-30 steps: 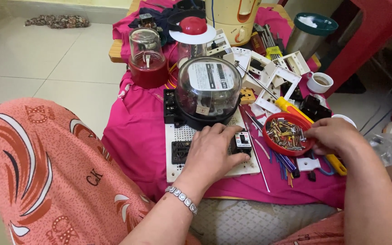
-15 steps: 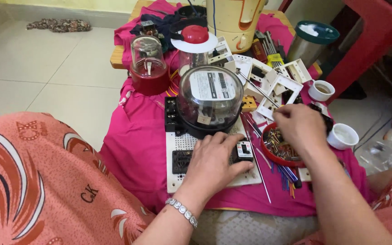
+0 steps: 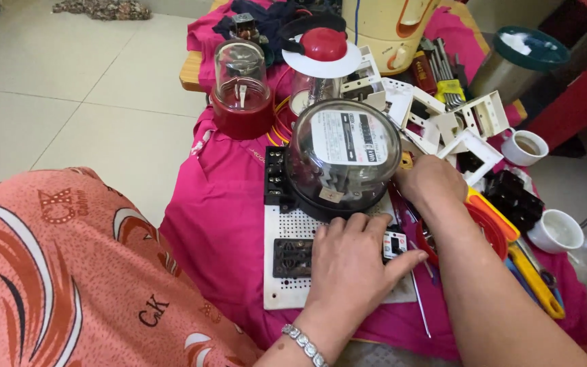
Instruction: The person is assembling and securing various electrical components, including a meter and circuit breakers, onto a mounting board using a screwdriver.
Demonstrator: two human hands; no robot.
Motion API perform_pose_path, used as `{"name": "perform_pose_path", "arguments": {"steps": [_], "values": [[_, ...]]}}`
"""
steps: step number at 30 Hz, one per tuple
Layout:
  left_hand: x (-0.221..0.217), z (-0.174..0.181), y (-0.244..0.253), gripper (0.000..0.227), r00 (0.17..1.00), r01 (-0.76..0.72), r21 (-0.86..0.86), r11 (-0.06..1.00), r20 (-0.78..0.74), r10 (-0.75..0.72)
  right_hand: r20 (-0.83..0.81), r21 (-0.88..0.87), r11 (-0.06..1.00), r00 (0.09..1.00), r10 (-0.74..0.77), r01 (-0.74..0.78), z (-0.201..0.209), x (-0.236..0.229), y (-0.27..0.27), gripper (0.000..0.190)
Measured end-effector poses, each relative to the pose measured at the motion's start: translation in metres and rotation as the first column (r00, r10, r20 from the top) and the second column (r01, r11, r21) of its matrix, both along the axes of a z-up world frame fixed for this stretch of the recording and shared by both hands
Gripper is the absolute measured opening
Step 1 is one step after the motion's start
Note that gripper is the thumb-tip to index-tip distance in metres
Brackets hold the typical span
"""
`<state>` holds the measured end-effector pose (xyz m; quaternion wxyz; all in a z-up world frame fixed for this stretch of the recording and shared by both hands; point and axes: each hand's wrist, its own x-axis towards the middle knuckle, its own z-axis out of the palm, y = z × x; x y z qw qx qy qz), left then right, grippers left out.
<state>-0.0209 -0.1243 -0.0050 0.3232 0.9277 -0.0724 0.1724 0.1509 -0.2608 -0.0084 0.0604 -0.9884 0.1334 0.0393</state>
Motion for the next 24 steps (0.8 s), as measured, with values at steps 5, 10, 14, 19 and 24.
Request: {"name": "perform_pose_path", "arguments": {"steps": [5,10,14,19,24], "values": [[0.000,0.006,-0.001,0.066,0.999,-0.002,-0.002,1.000,-0.045,0.001,0.019,0.039,0.998,0.999,-0.046,0.046,-0.004,0.005,0.001,0.063],[0.000,0.003,-0.003,0.064,1.000,-0.012,-0.021,1.000,-0.016,0.011,0.045,0.042,0.998,0.998,-0.052,0.050,0.025,-0.009,0.005,0.080],[0.002,0.003,-0.003,0.066,1.000,-0.020,-0.014,1.000,-0.010,0.020,0.124,0.078,0.996,0.991,-0.050,0.041,0.036,-0.013,0.002,0.081],[0.003,0.003,0.001,0.067,0.997,0.014,-0.011,1.000,-0.082,-0.015,0.201,0.115,0.993,0.978,-0.052,0.029,0.050,-0.024,-0.007,0.076],[0.001,0.003,0.007,0.061,0.999,0.037,-0.014,0.999,-0.025,-0.037,0.188,0.549,0.835,0.978,-0.086,-0.032,0.067,-0.044,-0.038,0.049]]}}
